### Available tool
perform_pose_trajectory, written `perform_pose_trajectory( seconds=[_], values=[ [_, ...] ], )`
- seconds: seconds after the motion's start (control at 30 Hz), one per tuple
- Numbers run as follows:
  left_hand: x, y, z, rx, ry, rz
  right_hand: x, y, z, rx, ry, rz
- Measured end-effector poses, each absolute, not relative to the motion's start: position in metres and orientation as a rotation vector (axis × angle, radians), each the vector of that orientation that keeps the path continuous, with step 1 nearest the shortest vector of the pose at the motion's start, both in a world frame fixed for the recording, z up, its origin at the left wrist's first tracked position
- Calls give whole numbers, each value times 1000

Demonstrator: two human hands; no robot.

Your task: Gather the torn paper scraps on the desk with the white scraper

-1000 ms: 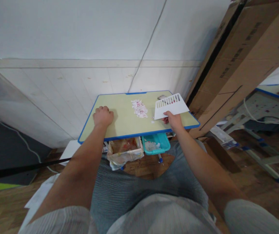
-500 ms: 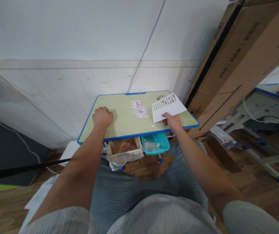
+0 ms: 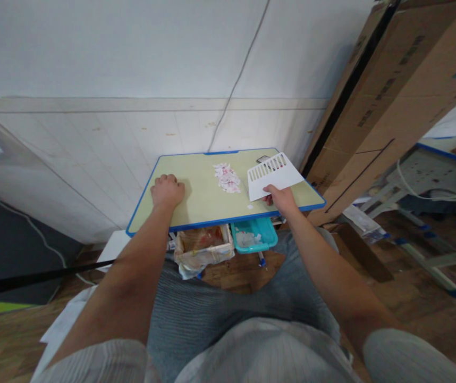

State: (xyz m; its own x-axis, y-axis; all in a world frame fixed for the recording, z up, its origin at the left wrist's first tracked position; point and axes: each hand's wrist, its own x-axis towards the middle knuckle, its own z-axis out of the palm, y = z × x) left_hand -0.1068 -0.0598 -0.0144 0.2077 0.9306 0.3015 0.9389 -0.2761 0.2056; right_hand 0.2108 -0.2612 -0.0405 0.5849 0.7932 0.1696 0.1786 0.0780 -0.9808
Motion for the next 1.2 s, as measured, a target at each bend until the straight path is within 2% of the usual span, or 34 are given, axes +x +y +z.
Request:
perform_pose_trajectory(
  seconds=[1.0,1.2],
  values=[
    [-106,-64,-10,-2432,-1895,-551,211,-271,-36,-1317,-954,735],
    [-106,-64,-10,-2429,-1888,-530,216,-258,-41,-1316,-724,544]
  ],
)
